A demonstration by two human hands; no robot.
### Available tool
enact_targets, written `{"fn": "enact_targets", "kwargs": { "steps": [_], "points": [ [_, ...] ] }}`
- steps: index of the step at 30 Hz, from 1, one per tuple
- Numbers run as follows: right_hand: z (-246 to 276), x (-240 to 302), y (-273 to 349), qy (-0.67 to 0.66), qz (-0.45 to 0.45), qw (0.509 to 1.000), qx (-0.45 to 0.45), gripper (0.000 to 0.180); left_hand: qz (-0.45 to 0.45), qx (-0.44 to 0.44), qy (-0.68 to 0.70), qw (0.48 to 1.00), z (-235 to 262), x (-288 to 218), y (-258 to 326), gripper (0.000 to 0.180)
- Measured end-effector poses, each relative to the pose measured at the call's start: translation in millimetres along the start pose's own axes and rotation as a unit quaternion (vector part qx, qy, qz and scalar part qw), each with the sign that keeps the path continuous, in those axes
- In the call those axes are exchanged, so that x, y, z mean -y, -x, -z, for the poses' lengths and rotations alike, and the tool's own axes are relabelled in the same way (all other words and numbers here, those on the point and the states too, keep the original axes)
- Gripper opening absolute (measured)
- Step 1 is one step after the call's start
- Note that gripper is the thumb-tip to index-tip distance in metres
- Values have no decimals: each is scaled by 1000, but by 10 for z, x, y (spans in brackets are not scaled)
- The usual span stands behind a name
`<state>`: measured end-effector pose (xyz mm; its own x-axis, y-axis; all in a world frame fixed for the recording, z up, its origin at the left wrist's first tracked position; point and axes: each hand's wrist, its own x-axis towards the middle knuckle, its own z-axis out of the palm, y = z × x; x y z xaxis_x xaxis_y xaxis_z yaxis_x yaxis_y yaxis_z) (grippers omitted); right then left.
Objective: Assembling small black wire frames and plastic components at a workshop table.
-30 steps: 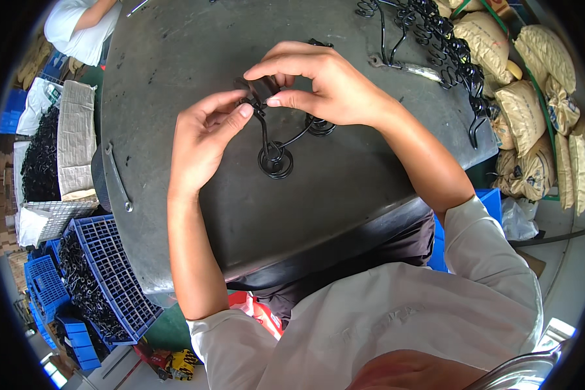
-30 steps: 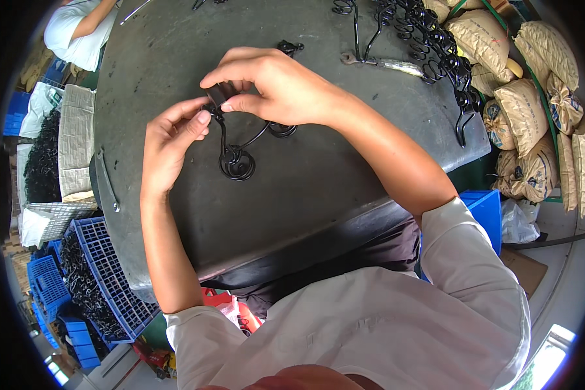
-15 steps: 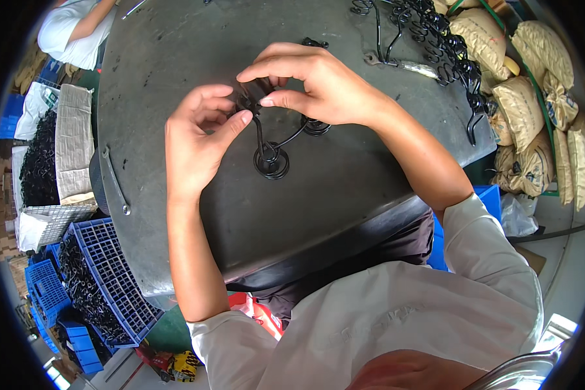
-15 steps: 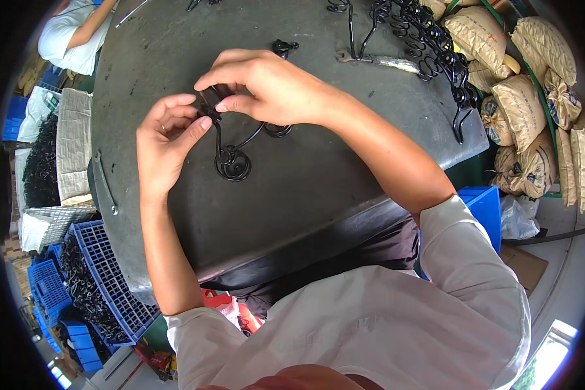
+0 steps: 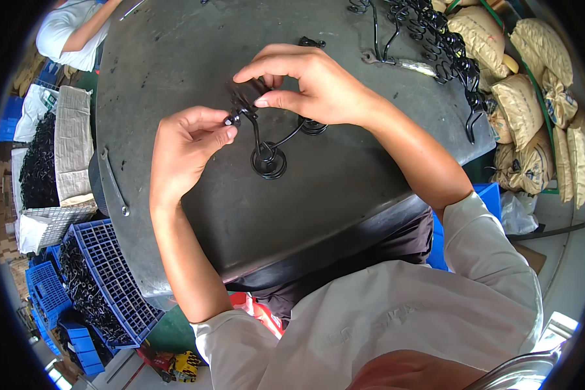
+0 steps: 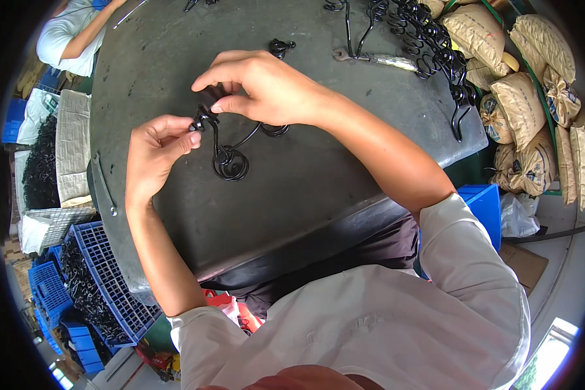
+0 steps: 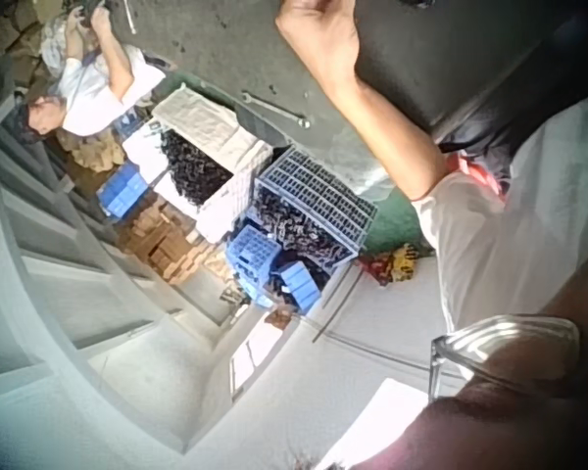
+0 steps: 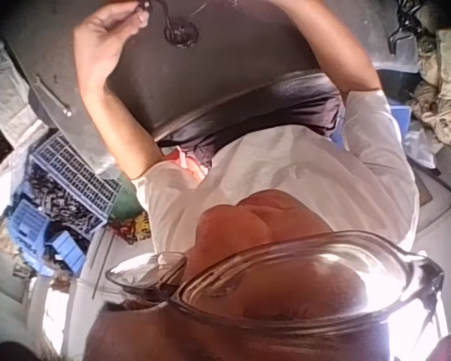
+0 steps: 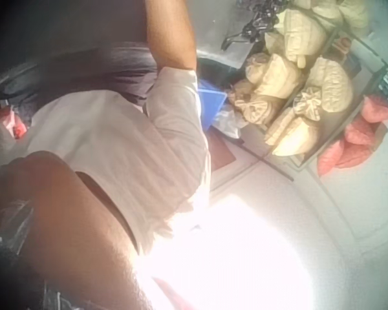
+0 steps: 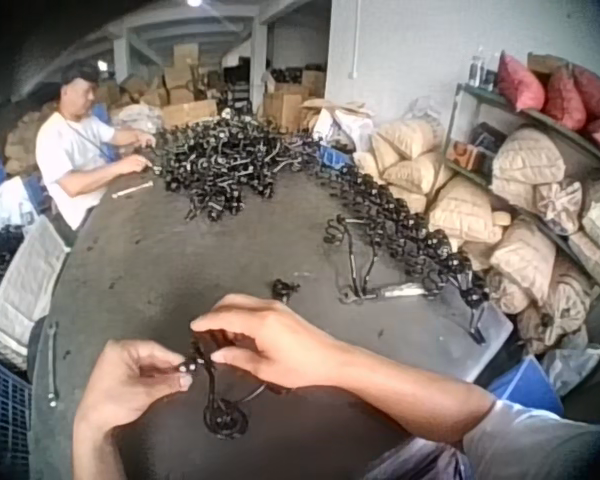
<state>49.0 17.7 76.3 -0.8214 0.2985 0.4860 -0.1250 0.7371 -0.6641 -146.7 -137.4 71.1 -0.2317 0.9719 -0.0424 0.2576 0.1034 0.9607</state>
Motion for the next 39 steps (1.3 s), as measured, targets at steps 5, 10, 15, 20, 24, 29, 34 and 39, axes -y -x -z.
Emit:
{"fn": "enact_targets", "kwargs": {
  "steps": [5, 10, 15, 20, 24, 29, 34, 39],
  "points": [
    [-13, 4, 3, -8, -8, 1000, -4, 37, -5, 27, -12, 1000, 7, 25, -5, 17],
    [12, 18, 6, -4, -17, 1000, -2, 36, 145, 64, 286, 945, -112, 70, -68, 50],
    [-1, 38, -13, 4, -34, 999, -8, 36, 140, 54, 382, 912, -479, -25, -111, 59],
    [19, 45, -44, -36, -84, 996, -7, 29, 130, 33, 459, 878, -550, -27, -130, 50],
    [5, -54, -51, -79, -128, 989, -3, 22, 138, 20, 461, 876, -513, 7, -144, 48],
    [-57, -70, -45, -175, -186, 967, 7, 23, 125, 24, 458, 880, -500, 10, -135, 47],
    [-77, -2, -38, -135, -186, 973, -12, 17, 120, 24, 467, 875, -478, 15, -130, 46],
    [-82, -88, -35, -196, -183, 963, -20, 18, 131, 54, 464, 874, -455, -19, -121, 45]
  ]
}}
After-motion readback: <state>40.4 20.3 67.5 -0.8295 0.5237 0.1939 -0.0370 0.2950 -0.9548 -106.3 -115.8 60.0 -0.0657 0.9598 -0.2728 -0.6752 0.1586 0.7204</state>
